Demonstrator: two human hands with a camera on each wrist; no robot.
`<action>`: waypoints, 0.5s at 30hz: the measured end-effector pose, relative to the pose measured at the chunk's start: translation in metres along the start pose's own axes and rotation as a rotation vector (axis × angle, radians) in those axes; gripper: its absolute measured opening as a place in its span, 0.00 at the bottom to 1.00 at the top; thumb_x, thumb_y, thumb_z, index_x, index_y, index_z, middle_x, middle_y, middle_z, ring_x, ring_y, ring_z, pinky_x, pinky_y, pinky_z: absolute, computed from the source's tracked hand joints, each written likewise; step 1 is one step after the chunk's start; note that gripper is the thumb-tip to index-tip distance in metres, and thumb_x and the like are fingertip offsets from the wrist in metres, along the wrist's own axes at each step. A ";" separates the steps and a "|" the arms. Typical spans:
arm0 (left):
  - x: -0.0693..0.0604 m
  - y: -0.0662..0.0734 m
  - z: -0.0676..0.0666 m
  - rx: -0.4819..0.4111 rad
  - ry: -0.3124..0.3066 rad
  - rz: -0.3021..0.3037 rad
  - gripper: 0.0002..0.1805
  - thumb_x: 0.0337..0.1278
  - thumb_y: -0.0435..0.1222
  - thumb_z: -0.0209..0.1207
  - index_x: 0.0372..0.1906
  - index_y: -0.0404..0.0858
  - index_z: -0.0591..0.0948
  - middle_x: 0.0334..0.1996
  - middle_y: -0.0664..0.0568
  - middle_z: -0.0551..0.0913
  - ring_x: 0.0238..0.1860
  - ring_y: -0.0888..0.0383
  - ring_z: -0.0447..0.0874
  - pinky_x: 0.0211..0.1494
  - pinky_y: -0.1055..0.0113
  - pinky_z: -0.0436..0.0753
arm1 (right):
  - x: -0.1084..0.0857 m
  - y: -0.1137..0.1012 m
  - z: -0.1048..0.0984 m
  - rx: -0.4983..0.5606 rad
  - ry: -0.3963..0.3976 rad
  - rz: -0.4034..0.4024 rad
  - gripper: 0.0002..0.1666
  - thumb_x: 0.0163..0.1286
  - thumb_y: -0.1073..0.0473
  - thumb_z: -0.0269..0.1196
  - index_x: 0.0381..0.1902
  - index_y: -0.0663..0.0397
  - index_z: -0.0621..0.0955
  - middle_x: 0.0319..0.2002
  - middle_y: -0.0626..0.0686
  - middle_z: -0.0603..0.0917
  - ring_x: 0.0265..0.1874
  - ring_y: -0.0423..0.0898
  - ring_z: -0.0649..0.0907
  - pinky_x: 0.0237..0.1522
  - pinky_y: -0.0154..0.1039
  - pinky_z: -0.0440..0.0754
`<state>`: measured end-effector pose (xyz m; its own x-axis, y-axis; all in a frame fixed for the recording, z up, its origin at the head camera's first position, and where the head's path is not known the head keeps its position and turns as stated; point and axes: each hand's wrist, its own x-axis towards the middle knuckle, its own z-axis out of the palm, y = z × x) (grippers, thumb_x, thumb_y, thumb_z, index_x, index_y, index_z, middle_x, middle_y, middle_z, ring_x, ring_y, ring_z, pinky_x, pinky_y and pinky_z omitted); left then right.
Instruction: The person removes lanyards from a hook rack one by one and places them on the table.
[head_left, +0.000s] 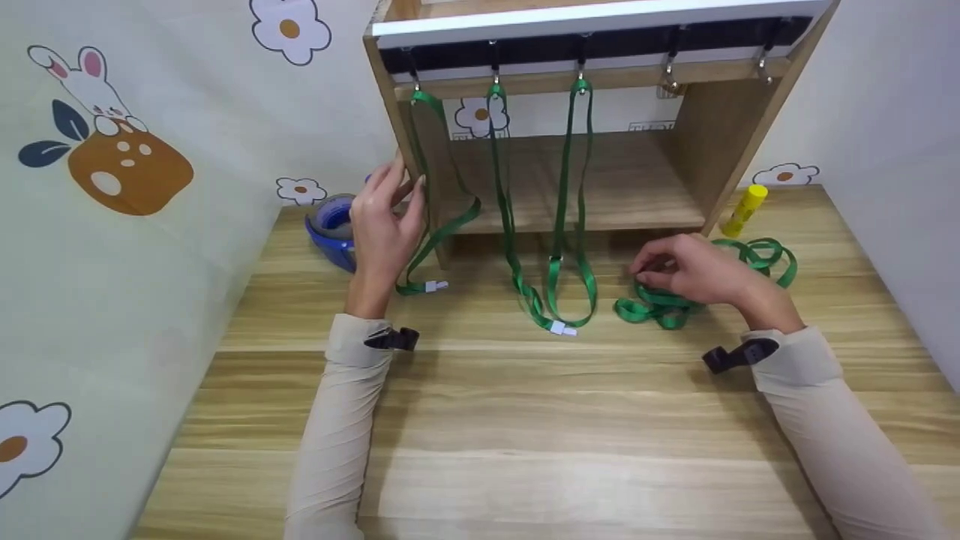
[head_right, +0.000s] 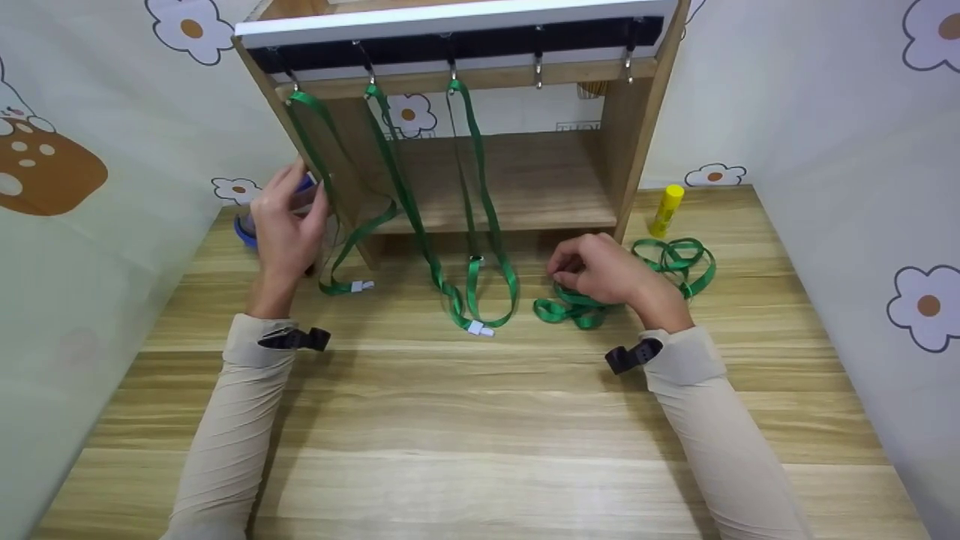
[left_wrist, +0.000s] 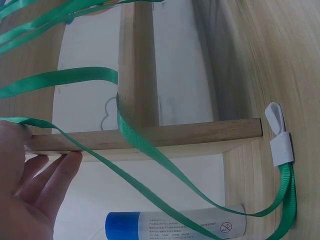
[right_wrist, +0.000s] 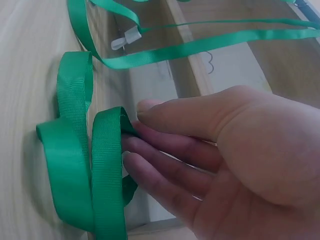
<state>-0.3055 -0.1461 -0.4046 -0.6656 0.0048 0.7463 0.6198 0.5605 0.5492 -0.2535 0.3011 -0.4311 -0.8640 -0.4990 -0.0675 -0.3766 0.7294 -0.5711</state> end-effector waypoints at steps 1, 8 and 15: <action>0.000 0.000 0.000 -0.002 -0.001 -0.004 0.24 0.80 0.40 0.61 0.73 0.39 0.81 0.55 0.44 0.89 0.60 0.54 0.91 0.60 0.60 0.92 | 0.001 0.000 0.000 -0.003 0.002 -0.010 0.09 0.78 0.62 0.68 0.52 0.53 0.90 0.49 0.52 0.93 0.44 0.48 0.86 0.58 0.54 0.89; 0.000 0.001 0.000 -0.031 -0.002 -0.045 0.25 0.79 0.40 0.63 0.76 0.43 0.79 0.59 0.46 0.89 0.62 0.53 0.90 0.62 0.58 0.92 | 0.000 -0.006 -0.004 -0.005 0.071 -0.009 0.09 0.78 0.62 0.68 0.51 0.52 0.91 0.47 0.52 0.92 0.42 0.47 0.85 0.49 0.32 0.86; -0.001 0.002 0.001 -0.027 -0.006 -0.074 0.25 0.79 0.40 0.63 0.75 0.43 0.80 0.58 0.46 0.89 0.62 0.53 0.90 0.62 0.59 0.91 | 0.005 -0.033 -0.005 0.054 0.320 -0.024 0.08 0.76 0.60 0.71 0.50 0.50 0.92 0.44 0.52 0.93 0.38 0.46 0.86 0.40 0.22 0.84</action>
<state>-0.3045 -0.1446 -0.4044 -0.7125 -0.0310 0.7010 0.5798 0.5367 0.6130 -0.2468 0.2771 -0.4092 -0.9194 -0.3371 0.2027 -0.3876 0.6886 -0.6129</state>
